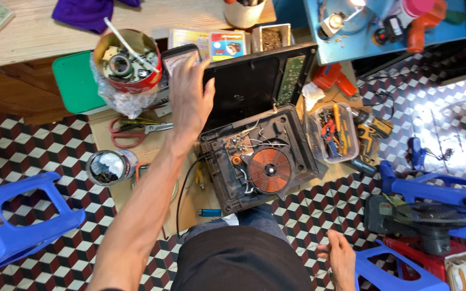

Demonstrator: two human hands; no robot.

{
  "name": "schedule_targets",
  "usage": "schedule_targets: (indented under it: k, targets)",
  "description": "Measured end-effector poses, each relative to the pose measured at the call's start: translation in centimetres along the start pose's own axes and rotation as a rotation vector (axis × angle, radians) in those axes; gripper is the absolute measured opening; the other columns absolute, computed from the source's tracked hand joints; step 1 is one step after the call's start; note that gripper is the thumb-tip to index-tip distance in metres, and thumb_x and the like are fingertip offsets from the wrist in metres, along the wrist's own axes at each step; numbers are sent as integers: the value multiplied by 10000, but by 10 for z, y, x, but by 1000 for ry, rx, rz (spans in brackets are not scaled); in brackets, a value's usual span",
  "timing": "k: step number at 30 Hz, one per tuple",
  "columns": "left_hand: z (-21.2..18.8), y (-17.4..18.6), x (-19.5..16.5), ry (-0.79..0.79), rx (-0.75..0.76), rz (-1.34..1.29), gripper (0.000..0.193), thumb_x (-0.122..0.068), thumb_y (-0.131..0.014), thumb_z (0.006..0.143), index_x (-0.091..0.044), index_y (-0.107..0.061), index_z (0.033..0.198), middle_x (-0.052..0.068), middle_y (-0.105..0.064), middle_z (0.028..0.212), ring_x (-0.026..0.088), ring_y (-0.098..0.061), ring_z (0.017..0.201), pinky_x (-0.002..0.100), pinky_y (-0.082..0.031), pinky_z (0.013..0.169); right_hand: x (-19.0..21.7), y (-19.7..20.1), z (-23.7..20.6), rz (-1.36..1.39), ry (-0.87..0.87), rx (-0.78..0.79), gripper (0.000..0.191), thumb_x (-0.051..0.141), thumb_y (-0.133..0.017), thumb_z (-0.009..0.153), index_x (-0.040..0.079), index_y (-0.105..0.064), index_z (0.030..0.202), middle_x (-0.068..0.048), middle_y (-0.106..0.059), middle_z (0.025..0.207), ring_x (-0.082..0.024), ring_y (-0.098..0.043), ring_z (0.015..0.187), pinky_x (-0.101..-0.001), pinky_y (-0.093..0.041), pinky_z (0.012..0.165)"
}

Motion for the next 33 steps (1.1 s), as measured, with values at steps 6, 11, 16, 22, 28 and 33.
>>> schedule_targets:
  k: [6, 11, 16, 22, 28, 33]
  targets:
    - [37, -99, 3, 17, 536, 185, 602, -246, -820, 815, -23, -553, 1306, 193, -653, 1244, 380, -575, 1216, 538, -428, 1051, -13, 19, 29, 63, -14, 46, 466, 330, -581, 1010, -32, -642, 1295, -99, -687, 1151, -194, -690, 762, -306, -537, 580]
    - [48, -146, -10, 109, 671, 218, 484, -294, -812, 873, -29, -615, 1227, 197, -666, 1219, 386, -628, 1144, 521, -483, 992, 47, 32, 76, -51, 41, 167, 420, 332, -589, 1033, 4, -712, 1265, -159, -715, 984, -216, -648, 705, -287, -507, 584]
    - [74, -162, -78, 103, 377, 179, 451, -197, -839, 832, -18, -648, 1200, 205, -650, 1195, 379, -607, 1118, 481, -492, 952, 128, 27, 141, -280, 337, 277, 324, 264, -651, 952, 49, -736, 1180, -101, -759, 967, -183, -712, 773, -316, -542, 657]
    - [13, -186, -195, 137, 27, -10, 288, -81, -720, 1009, -42, -630, 1280, 152, -664, 1277, 341, -652, 1200, 430, -522, 1061, 235, -59, 250, -461, 1076, 437, 263, 196, -667, 947, 60, -712, 1167, -166, -735, 1136, -337, -704, 1002, -397, -553, 854]
    - [-123, -197, -243, 820, 335, -180, 370, -123, -675, 924, -68, -624, 1286, 118, -673, 1260, 197, -715, 945, 334, -607, 790, 293, -153, 324, -776, 1082, 567, 325, 206, -655, 940, 96, -661, 1245, -255, -710, 951, -457, -694, 889, -548, -550, 763]
    - [-216, -154, -231, 1271, 299, 69, 440, -206, -718, 922, -114, -640, 1345, 102, -738, 1032, 188, -711, 867, 332, -579, 752, 301, -198, 336, -1053, 1045, 597, 347, 258, -678, 927, 88, -611, 1221, -271, -708, 890, -492, -669, 855, -595, -513, 745]
Point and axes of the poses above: each hand's wrist, its own z-axis towards the middle knuckle, its own y-axis out of the back of the hand, x = y × z, the point moved 5 cm from there along z, towards the middle knuckle
